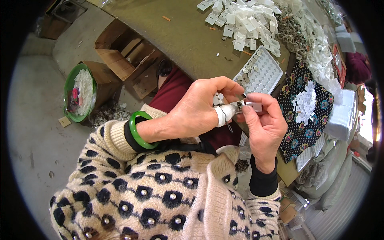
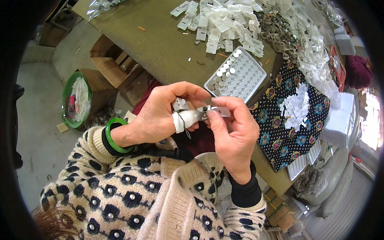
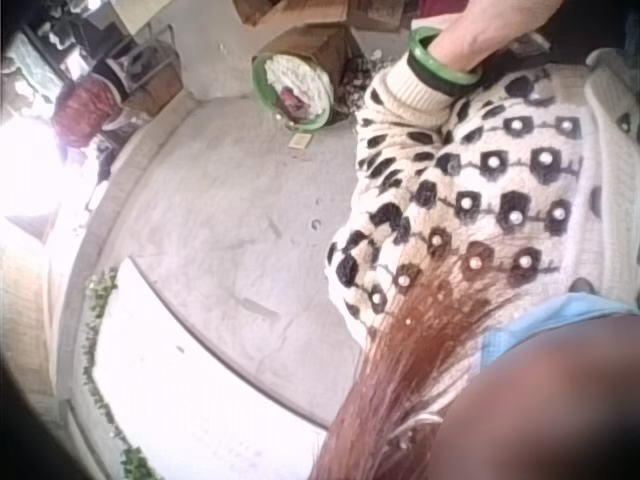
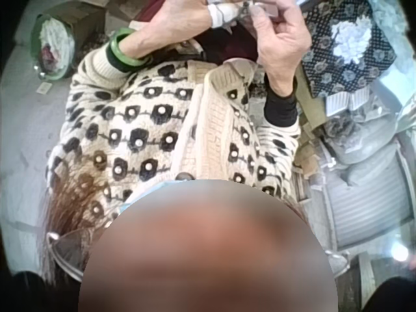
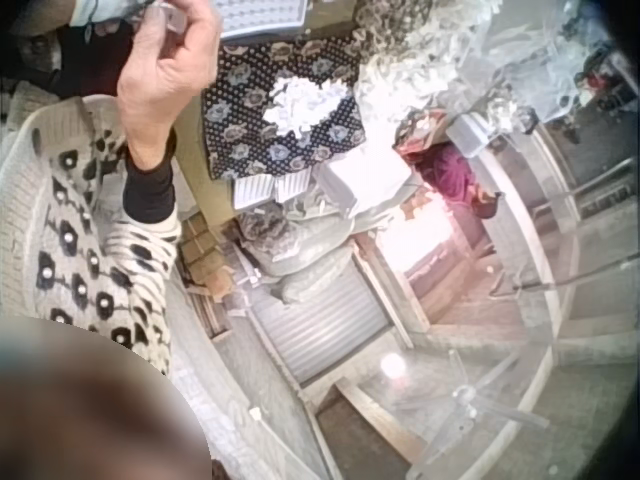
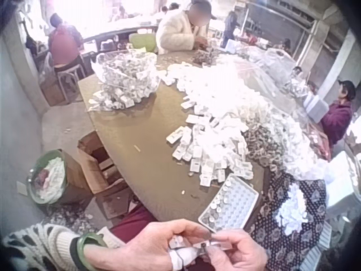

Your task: The person repeatedly picks small white plastic electrical components and metal contacts from a table, inserts the contacts into the plastic housings, and places the assembled units back on the table. The person handles items one at a time throughout the clip.

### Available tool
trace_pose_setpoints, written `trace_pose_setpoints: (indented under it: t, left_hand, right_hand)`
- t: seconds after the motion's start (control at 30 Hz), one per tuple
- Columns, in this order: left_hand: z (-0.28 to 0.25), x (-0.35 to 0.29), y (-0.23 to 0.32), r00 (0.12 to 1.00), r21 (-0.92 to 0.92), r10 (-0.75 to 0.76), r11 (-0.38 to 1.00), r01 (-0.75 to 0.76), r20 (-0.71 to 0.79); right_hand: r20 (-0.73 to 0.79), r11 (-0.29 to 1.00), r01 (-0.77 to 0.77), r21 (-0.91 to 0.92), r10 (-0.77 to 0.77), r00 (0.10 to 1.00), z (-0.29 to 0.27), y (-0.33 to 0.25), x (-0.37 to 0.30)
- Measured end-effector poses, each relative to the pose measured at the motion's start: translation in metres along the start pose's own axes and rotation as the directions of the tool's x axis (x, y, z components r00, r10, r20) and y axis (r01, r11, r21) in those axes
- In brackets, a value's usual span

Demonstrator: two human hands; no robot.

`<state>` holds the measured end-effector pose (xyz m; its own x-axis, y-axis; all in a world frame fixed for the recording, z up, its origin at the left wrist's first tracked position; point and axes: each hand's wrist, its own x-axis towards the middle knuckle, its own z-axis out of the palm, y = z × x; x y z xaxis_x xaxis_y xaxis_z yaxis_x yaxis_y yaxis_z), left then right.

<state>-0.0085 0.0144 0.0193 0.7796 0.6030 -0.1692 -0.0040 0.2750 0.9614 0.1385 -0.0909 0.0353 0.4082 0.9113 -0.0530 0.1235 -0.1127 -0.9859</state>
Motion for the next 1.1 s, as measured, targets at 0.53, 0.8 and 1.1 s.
trace_pose_setpoints:
  t: [0.53, 0.8, 1.1]
  left_hand:
    - [0.003, -0.011, -0.024, 0.913, 0.26, 0.4, 0.892, -0.37, -0.074]
    - [0.003, -0.008, -0.015, 0.999, -0.137, 0.021, 0.99, -0.025, -0.029]
    - [-0.011, -0.003, -0.032, 0.883, -0.715, -0.262, 0.518, 0.469, 0.389]
  right_hand:
    - [-0.078, 0.993, 0.114, 0.036, -0.111, 0.991, 0.013, 0.008, -0.013]
    - [-0.026, 0.984, -0.1, 0.15, 0.105, 0.994, 0.004, 0.002, -0.009]
    - [0.069, 0.975, -0.191, 0.114, 0.184, 0.981, -0.009, -0.005, -0.006]
